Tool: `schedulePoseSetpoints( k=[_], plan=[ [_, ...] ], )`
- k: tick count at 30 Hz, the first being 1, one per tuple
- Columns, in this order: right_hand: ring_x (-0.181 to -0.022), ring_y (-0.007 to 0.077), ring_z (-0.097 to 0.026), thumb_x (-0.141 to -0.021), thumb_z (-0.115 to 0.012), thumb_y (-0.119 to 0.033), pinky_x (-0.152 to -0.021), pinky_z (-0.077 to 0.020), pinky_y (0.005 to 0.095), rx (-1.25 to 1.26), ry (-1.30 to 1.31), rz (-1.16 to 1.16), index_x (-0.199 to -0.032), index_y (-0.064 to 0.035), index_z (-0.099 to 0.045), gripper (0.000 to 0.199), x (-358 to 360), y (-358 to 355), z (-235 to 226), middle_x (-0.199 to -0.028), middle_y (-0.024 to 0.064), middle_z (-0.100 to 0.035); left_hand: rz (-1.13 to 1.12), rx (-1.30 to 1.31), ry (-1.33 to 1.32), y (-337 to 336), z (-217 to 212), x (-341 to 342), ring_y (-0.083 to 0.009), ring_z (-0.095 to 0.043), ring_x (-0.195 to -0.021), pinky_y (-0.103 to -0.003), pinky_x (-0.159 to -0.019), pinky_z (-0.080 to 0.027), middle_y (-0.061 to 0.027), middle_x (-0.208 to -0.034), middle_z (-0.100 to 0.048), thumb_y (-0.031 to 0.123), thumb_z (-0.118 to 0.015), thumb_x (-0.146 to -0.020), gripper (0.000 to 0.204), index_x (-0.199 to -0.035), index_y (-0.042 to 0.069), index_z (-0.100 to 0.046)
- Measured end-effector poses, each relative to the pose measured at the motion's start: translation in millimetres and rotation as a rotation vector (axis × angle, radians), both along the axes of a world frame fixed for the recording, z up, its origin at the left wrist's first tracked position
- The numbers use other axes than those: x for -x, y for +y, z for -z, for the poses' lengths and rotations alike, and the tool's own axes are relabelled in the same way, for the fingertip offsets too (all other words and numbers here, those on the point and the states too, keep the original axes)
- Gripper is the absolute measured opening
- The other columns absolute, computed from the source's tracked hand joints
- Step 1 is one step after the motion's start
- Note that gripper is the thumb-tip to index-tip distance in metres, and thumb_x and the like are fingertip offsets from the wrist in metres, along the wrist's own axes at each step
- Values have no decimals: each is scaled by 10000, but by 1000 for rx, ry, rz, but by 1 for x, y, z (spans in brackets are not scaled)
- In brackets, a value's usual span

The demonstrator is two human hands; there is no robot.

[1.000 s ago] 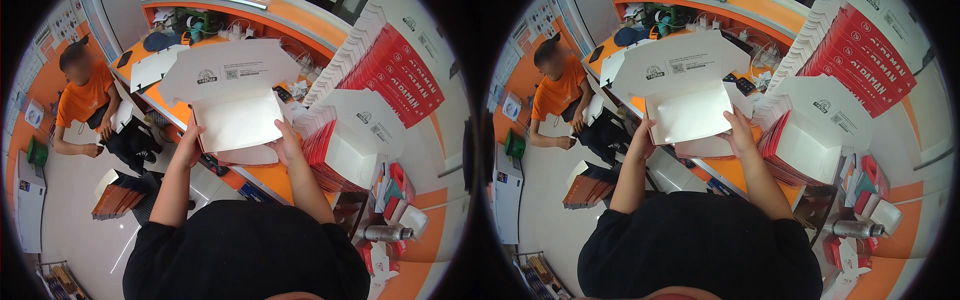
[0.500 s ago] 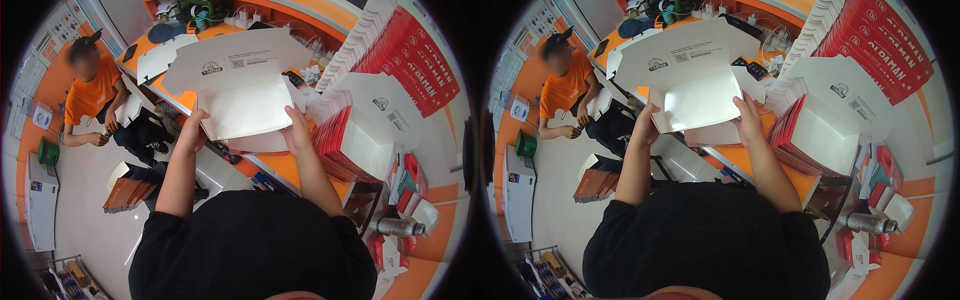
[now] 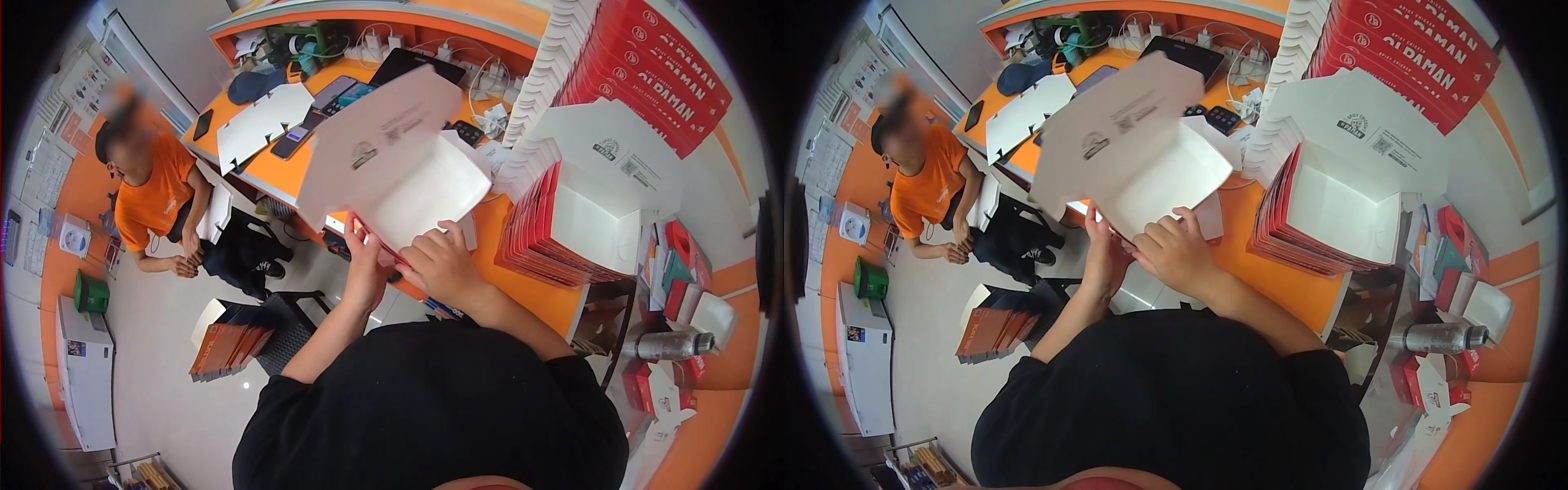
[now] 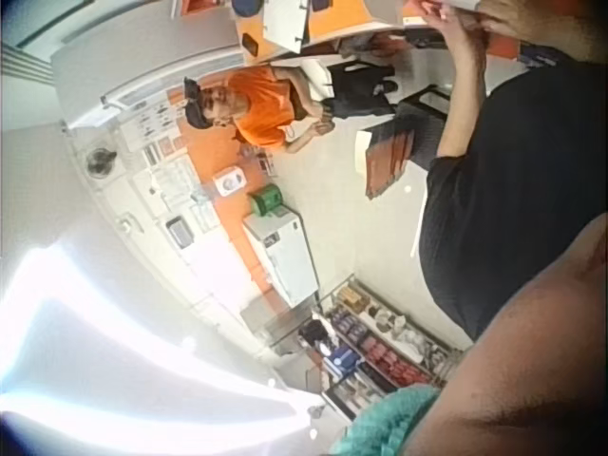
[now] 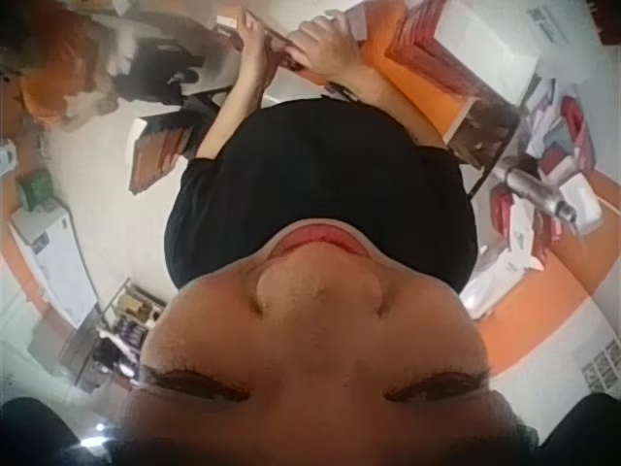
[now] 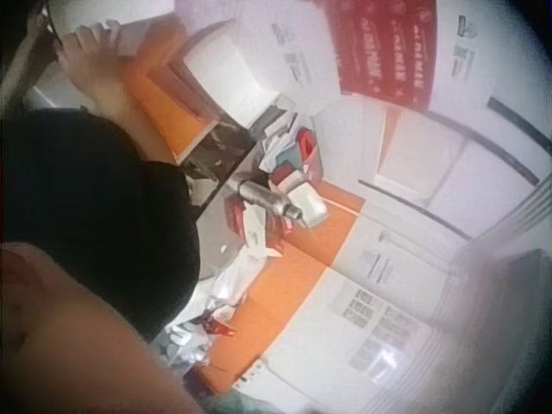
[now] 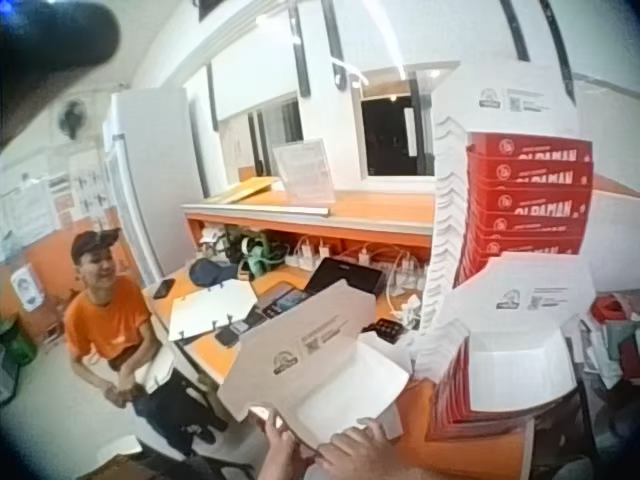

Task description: The person folds paper food boxes into shape and stacks them together on the counter by hand.

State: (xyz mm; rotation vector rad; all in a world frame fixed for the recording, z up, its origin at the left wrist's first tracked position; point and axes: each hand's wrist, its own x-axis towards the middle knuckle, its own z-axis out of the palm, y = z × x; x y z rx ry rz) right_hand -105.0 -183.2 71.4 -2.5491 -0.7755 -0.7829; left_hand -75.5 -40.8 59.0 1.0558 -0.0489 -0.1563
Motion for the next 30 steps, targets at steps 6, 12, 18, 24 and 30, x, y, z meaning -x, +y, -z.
schedulePoseSetpoints(
  k=[6, 12, 18, 24, 30],
  plan=[
    [-722, 227, -476, -696, -667, -176, -715, -316, 379, -394, -18, 162, -787, -71, -542, 187, -2, -26, -14, -714, 48, -490, 135, -1368, -998, 52, 33, -56, -278, -337, -1224, -524, -973, -276, -87, -1285, -387, 368, -521, -801, 497, -1238, 150, -425],
    [-709, 270, -475, -737, -667, -173, -647, -347, 342, -698, 83, 169, -834, -19, -552, 215, -7, -35, -26, -724, 84, -505, 161, -1398, -1222, 40, 65, -43, -228, -468, -1073, -484, -940, -296, -37, -994, -531, 289, -600, -749, 204, -862, 126, -552],
    [-696, 243, -482, -725, -668, -176, -697, -328, 359, -431, -23, 71, -820, -44, -555, 198, -5, -11, -27, -720, 58, -509, -19, -1662, -972, 0, 71, 3, -196, -517, -853, -395, -709, -343, -6, -849, -552, 211, -609, -716, 180, -885, 162, -573],
    [-745, 246, -489, -746, -641, -191, -731, -325, 353, -233, 175, -5, -842, -34, -559, 201, -12, -6, 4, -742, 70, -520, -3, -1507, -1005, 7, 52, 4, -257, -460, -1043, -459, -863, -316, -64, -1045, -529, 271, -605, -740, 323, -1041, 156, -582],
    [-747, 233, -494, -750, -629, -205, -738, -316, 355, -149, 130, 35, -826, -38, -546, 201, -18, -7, 12, -739, 62, -520, -111, -1463, -990, 40, 63, -7, -232, -450, -1083, -475, -925, -275, -87, -1032, -538, 354, -642, -706, 351, -910, 79, -565]
  ],
)
